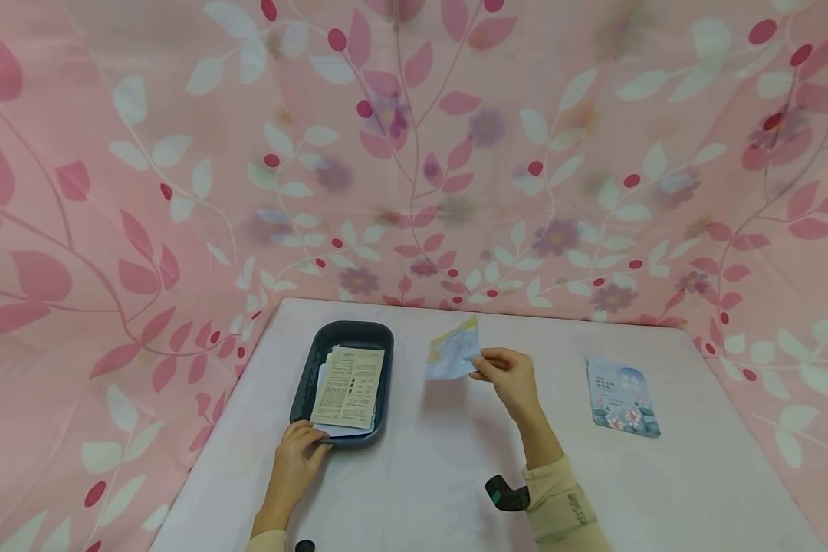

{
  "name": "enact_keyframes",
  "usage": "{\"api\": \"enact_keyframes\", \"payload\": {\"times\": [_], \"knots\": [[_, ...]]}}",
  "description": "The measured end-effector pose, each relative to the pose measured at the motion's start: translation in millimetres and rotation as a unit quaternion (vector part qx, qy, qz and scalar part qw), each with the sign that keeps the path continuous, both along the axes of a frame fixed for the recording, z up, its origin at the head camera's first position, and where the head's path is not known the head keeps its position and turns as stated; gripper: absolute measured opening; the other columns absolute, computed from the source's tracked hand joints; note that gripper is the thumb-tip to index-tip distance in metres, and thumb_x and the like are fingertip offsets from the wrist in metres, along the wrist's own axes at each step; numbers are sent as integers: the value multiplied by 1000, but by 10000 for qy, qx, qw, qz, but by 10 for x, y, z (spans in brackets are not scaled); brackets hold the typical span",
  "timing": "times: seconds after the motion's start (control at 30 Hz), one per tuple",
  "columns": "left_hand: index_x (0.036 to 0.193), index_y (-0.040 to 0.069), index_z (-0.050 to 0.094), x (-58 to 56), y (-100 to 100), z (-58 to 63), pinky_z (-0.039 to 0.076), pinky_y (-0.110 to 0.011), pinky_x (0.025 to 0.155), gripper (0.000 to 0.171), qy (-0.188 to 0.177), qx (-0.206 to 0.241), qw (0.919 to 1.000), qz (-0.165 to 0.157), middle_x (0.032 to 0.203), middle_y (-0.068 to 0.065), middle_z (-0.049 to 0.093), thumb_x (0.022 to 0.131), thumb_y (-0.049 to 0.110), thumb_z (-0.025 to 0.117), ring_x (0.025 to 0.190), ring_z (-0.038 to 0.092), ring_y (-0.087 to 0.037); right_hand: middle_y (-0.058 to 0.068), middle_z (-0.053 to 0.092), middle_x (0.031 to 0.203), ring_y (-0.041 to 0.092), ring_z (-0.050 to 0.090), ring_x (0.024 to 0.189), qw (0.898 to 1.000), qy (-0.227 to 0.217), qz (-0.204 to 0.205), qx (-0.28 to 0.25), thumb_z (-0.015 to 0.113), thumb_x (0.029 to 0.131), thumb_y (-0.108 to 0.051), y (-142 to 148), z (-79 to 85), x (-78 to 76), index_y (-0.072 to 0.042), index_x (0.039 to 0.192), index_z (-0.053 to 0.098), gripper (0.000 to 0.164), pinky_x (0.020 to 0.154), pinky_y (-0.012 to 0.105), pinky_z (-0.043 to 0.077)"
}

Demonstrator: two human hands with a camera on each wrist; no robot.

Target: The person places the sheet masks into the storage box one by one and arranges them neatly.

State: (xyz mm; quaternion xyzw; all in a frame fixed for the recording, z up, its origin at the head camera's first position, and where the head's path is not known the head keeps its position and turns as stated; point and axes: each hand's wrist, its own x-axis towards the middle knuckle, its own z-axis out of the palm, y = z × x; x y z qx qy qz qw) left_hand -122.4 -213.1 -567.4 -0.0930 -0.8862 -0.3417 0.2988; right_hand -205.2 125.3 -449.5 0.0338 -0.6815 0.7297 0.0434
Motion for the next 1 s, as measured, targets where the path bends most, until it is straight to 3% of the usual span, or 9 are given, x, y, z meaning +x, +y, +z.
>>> {"api": "enact_keyframes", "payload": {"times": [0.23,0.47,0.7,1.0], "knots": [[74,0,69,6,5,7,44,-40,81,27,-90,19,10000,15,76,-6,66,55,-14,81,90,59,-30,23,65,84,12,66,63,9999,-52,118,-24,60,81,16,-132,0,-9,24,99,57,20,66,28,57],[74,0,69,8,1,8,44,-40,81,27,-91,22,10000,18,76,-6,66,55,-14,81,91,59,-30,26,65,87,13,67,62,9995,-66,295,-8,60,82,14,-257,10,-14,22,100,59,20,67,29,57],[74,0,69,0,-11,-11,41,-26,84,27,40,34,10000,-27,75,-6,66,55,-14,82,90,59,-31,28,64,88,13,67,62,9987,-48,503,75,61,83,12,-381,-18,-3,21,101,59,21,68,30,57],[73,2,69,-8,-17,-23,42,-34,82,28,116,-12,9999,-43,74,-4,65,54,-14,82,89,59,-30,25,65,82,19,68,62,9976,-86,690,36,62,82,12,-519,-64,9,20,99,60,19,67,32,57]]}}
